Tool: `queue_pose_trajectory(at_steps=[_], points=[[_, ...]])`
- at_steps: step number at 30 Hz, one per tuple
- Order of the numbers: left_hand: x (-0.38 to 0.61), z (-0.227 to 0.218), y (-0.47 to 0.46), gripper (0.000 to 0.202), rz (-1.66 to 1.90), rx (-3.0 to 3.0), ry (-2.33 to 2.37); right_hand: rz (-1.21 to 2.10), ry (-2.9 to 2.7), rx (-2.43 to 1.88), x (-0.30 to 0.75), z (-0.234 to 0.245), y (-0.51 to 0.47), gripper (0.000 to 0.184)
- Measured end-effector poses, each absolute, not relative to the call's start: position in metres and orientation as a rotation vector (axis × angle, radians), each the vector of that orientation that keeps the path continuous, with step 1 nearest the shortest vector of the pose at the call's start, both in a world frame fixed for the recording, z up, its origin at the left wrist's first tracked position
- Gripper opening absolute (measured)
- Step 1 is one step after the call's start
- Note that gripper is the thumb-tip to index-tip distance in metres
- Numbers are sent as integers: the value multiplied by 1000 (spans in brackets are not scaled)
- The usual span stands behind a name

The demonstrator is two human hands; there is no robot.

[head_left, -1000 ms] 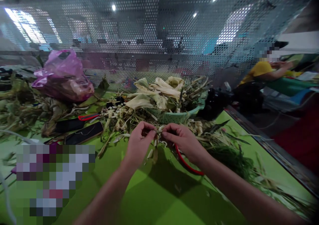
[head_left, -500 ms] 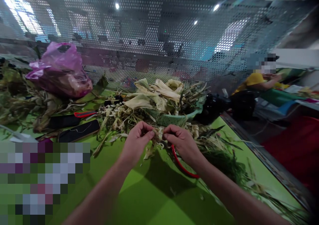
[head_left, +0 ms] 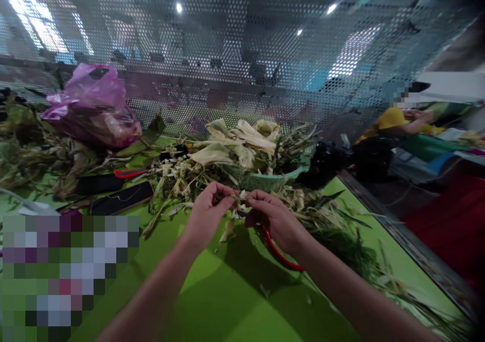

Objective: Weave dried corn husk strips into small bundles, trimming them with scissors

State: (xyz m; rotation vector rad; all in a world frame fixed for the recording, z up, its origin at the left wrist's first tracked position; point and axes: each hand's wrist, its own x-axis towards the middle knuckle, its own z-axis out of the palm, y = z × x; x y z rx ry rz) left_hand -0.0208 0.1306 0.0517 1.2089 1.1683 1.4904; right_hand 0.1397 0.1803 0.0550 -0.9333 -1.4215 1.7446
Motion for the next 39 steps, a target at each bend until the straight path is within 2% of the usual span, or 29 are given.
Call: queue_pose_trajectory(at_steps=[6, 15, 27, 31, 35, 39], points=[[-18, 46, 134, 8, 1392, 1258, 1165, 1879, -1272, -885, 138, 57, 178, 11], [-21, 44, 134, 4, 1394, 1549, 1322, 1792, -1384, -875, 140, 57, 180, 15], [-22, 47, 133, 4, 1292, 1482, 1436, 1201, -1916, -1000, 148, 67, 184, 15], [-22, 46, 134, 5, 1235, 1483, 1458, 915, -2103, -996, 152, 75, 183, 18], [-20, 42, 133, 6, 1162, 1496, 1414, 685, -2098, -931, 153, 76, 185, 11], [-19, 41, 133, 7, 1201, 1380, 1379, 572, -2064, -932, 153, 73, 187, 20]])
